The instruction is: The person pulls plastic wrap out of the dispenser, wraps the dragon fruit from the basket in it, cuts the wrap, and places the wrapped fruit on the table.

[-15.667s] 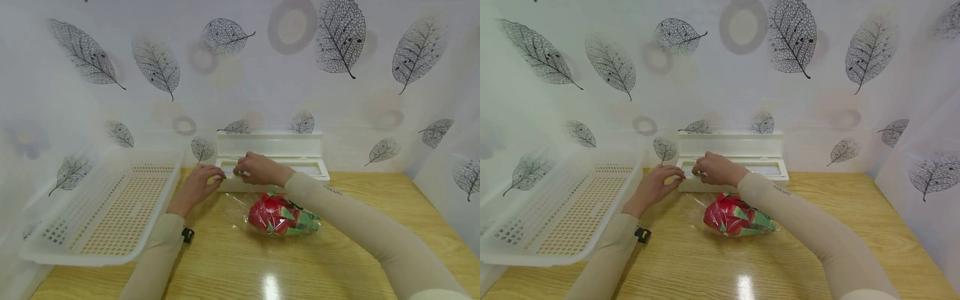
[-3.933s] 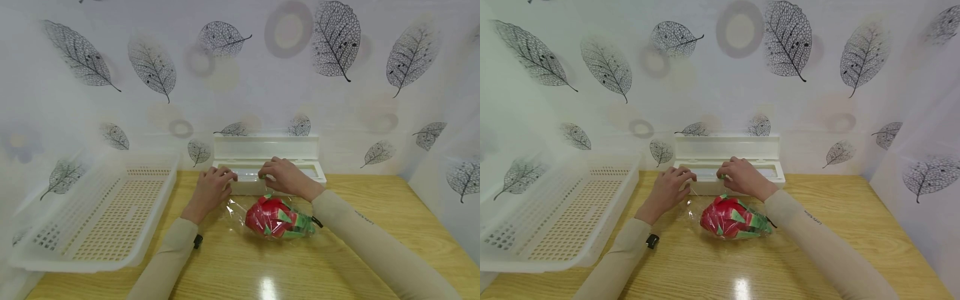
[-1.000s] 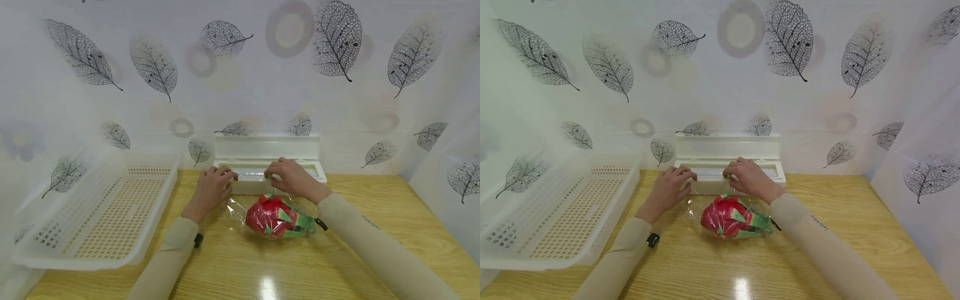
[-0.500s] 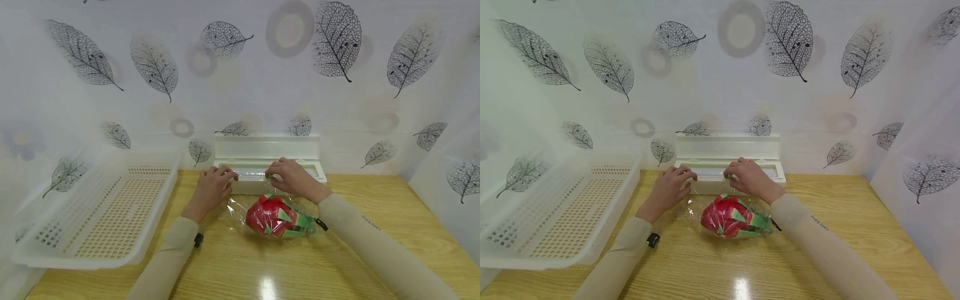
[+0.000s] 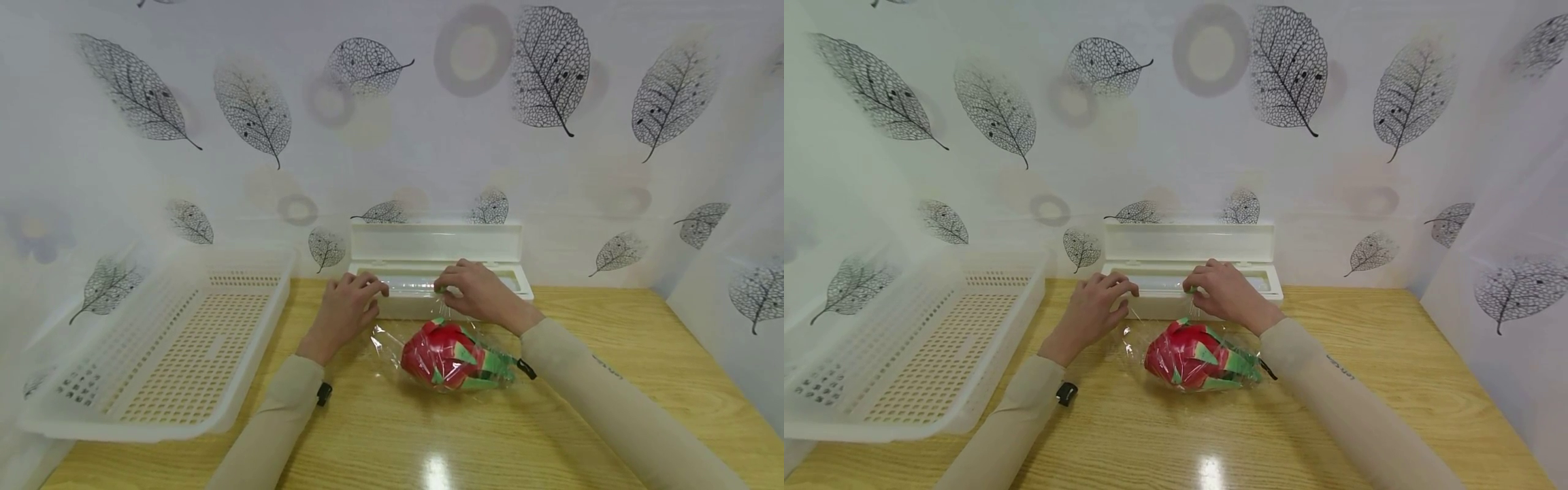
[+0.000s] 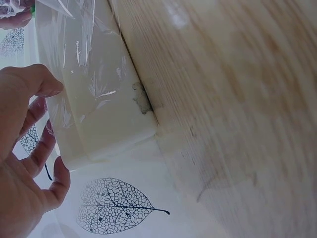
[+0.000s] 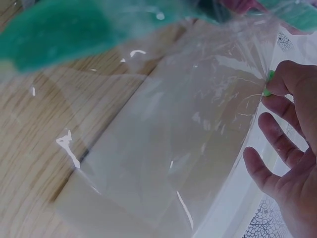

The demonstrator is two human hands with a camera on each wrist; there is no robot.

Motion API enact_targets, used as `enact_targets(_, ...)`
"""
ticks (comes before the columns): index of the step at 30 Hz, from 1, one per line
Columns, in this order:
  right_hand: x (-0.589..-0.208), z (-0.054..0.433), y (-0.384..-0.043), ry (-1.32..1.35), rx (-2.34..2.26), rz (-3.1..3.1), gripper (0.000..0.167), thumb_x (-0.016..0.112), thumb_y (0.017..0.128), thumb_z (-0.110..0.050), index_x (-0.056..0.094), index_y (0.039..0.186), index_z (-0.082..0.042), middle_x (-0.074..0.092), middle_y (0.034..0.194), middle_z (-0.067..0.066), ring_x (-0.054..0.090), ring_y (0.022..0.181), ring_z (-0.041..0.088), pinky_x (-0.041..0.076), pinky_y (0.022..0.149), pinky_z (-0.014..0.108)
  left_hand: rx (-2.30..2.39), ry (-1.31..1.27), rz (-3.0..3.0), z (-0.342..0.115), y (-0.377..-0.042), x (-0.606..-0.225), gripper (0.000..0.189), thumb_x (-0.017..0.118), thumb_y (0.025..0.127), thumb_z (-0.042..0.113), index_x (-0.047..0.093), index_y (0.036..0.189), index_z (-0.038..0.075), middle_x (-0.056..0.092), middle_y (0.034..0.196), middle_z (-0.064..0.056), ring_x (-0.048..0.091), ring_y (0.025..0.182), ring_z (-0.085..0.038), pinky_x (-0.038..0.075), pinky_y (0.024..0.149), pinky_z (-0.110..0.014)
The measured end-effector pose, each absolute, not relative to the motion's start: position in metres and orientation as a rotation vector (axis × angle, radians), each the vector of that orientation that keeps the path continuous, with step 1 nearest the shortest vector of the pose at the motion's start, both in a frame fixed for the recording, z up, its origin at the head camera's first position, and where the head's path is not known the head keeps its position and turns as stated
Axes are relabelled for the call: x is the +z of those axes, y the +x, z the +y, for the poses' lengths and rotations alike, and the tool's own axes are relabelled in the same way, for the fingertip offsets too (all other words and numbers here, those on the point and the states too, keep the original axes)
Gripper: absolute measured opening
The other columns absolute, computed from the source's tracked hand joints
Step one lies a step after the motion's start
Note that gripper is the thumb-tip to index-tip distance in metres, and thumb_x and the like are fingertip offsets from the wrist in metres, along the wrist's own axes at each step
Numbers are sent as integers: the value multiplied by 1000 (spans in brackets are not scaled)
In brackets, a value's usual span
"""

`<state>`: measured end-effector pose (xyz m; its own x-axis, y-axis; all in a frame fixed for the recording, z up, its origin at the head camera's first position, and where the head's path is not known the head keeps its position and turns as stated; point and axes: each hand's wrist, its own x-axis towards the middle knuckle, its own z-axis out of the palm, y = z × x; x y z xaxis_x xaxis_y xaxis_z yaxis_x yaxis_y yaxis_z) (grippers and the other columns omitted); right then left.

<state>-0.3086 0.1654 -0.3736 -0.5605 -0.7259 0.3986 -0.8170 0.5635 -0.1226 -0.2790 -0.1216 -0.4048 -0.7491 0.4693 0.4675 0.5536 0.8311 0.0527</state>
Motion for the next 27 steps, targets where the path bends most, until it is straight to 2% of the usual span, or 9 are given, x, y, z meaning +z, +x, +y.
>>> enact_targets(27,-378,169,-309,1248,464,-2496,14,77,87,-6,77,101,-9,78,99,2,67,92,23,56,82,43,-260,-764,-2553,-122,-280,-407,22,73,91,14,70,109,26,69,117,2,66,101,-29,51,79,-43)
